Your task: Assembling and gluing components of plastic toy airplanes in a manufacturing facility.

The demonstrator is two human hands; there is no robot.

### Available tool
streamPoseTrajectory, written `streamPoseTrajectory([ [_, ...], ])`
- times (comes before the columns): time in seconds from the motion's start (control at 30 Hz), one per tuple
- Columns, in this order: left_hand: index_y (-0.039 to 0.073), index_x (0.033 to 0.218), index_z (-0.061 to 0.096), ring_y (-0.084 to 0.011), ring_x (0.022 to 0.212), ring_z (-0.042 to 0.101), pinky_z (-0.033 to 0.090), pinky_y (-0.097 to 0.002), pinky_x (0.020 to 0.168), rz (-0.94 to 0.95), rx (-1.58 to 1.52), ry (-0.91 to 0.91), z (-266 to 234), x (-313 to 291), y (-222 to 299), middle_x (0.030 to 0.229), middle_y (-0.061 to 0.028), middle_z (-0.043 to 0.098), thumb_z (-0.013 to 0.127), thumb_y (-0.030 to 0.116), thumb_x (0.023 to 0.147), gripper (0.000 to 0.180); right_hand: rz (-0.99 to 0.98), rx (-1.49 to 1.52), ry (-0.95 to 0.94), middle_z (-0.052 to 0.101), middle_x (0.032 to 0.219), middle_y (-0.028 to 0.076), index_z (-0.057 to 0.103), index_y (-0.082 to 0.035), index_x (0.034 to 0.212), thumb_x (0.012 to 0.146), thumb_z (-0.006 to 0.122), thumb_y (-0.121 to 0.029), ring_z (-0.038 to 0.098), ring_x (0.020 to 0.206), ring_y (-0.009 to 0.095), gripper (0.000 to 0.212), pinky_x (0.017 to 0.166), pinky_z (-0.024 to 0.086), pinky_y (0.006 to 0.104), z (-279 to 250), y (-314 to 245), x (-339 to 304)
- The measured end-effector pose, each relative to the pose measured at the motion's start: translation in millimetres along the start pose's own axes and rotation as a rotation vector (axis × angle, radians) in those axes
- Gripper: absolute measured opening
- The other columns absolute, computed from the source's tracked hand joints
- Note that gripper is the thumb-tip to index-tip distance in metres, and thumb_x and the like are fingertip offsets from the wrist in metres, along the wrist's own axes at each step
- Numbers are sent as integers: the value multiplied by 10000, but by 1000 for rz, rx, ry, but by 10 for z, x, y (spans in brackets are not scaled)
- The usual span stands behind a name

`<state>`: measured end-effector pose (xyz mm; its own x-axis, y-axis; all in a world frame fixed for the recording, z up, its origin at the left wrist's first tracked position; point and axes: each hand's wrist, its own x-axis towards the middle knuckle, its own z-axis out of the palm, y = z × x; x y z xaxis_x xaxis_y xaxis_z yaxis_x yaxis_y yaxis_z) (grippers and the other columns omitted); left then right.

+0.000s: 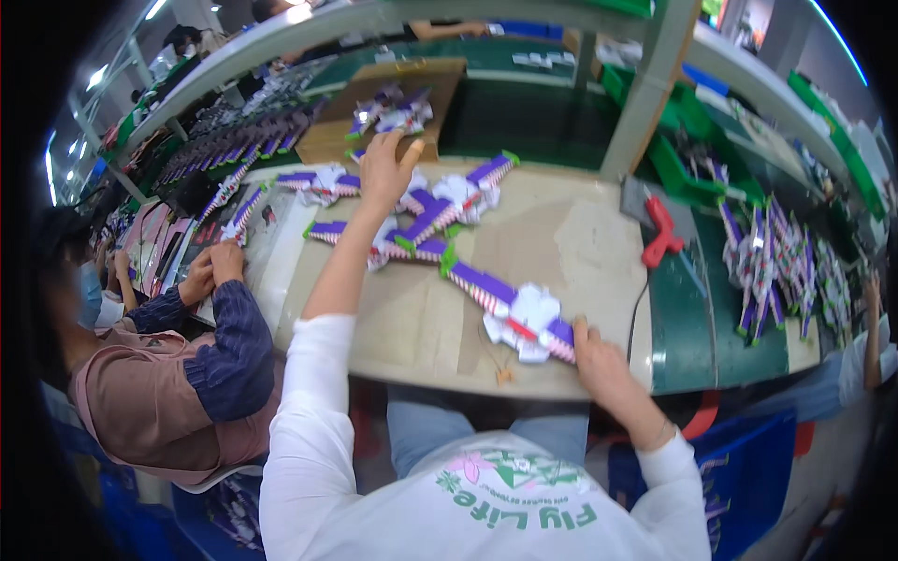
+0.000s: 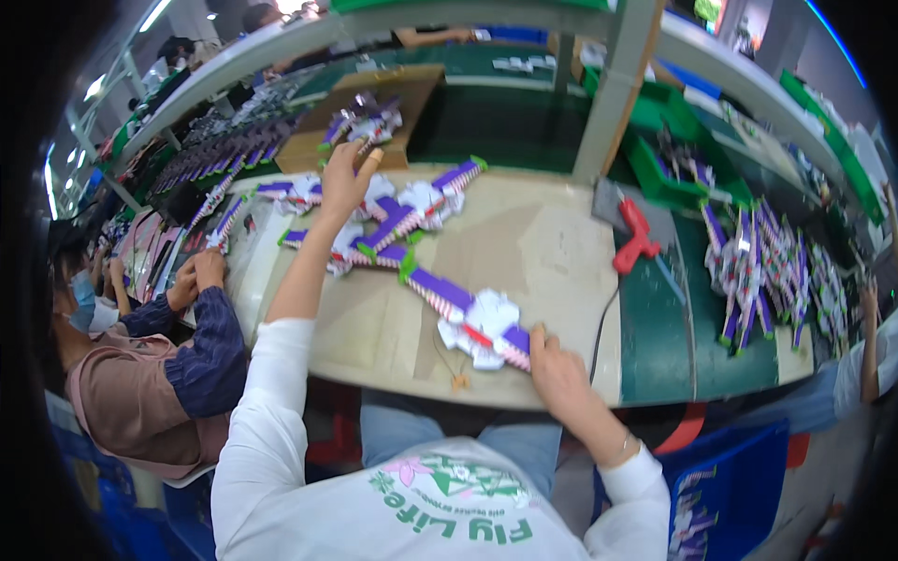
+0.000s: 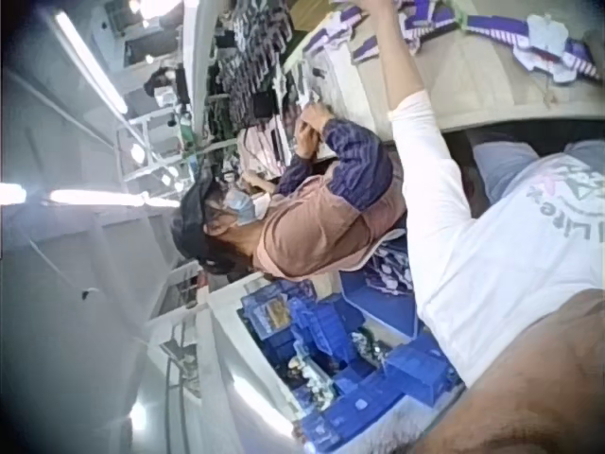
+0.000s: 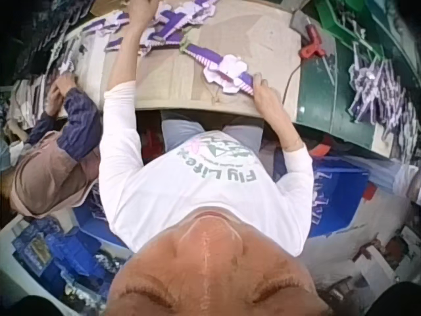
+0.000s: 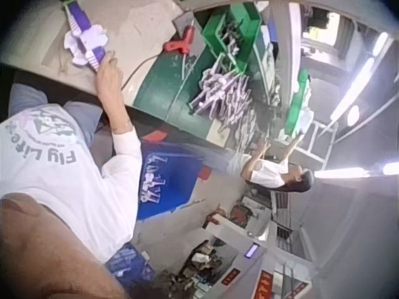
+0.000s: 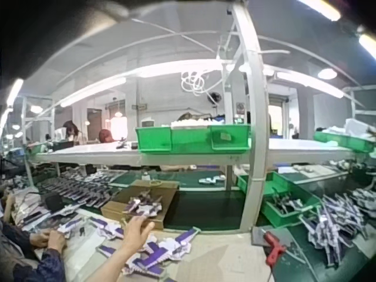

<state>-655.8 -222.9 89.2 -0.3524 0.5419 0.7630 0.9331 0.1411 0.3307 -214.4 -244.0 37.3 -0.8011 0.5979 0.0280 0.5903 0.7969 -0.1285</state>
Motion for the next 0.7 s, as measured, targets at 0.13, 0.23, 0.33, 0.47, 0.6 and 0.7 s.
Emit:
streamPoseTrajectory([
  [0.13,2,828,597,-280,603,548,421,-387,589,-216,-268,-516,-752,-941,1184,650,-141,558,639,311,901,320,-33,-15,63,605,833,211,452,61,1196,843,498,-1,652,633,353,362,571,532,432,-54,16,130],
  [0.23,15,1121,611,-288,597,564,449,-379,597,49,-387,-305,-742,-1636,1347,656,-119,581,650,323,891,386,-68,-15,64,605,811,209,448,65,1174,836,506,6,651,639,362,348,572,528,435,-74,-17,175],
  [0.33,31,1369,492,-200,587,546,433,-319,586,69,-341,-245,-628,-1887,1374,662,-76,565,647,252,904,538,-74,-31,63,606,801,202,448,66,1165,834,519,-1,656,647,357,344,570,531,422,-51,8,138],
  [0.47,-12,1389,456,-35,608,390,323,-217,555,-498,-858,-627,-560,-1887,1453,657,41,445,613,97,919,508,-87,-73,123,604,792,190,457,69,1145,829,534,-8,659,643,335,334,563,538,394,61,18,80],
  [0.6,-16,1305,545,-11,637,376,289,-204,544,-550,-1045,-586,-422,-1887,1318,707,88,449,622,65,910,411,-205,-64,153,599,801,193,466,69,1119,823,544,-9,656,648,320,316,560,542,377,1,-43,73],
  [0.7,-10,1139,657,-114,692,479,362,-294,669,-145,-699,-631,-564,-1732,1608,707,9,519,659,145,879,302,-204,-55,163,599,809,198,470,58,1088,824,547,-11,656,663,323,284,572,543,377,25,-5,71],
])
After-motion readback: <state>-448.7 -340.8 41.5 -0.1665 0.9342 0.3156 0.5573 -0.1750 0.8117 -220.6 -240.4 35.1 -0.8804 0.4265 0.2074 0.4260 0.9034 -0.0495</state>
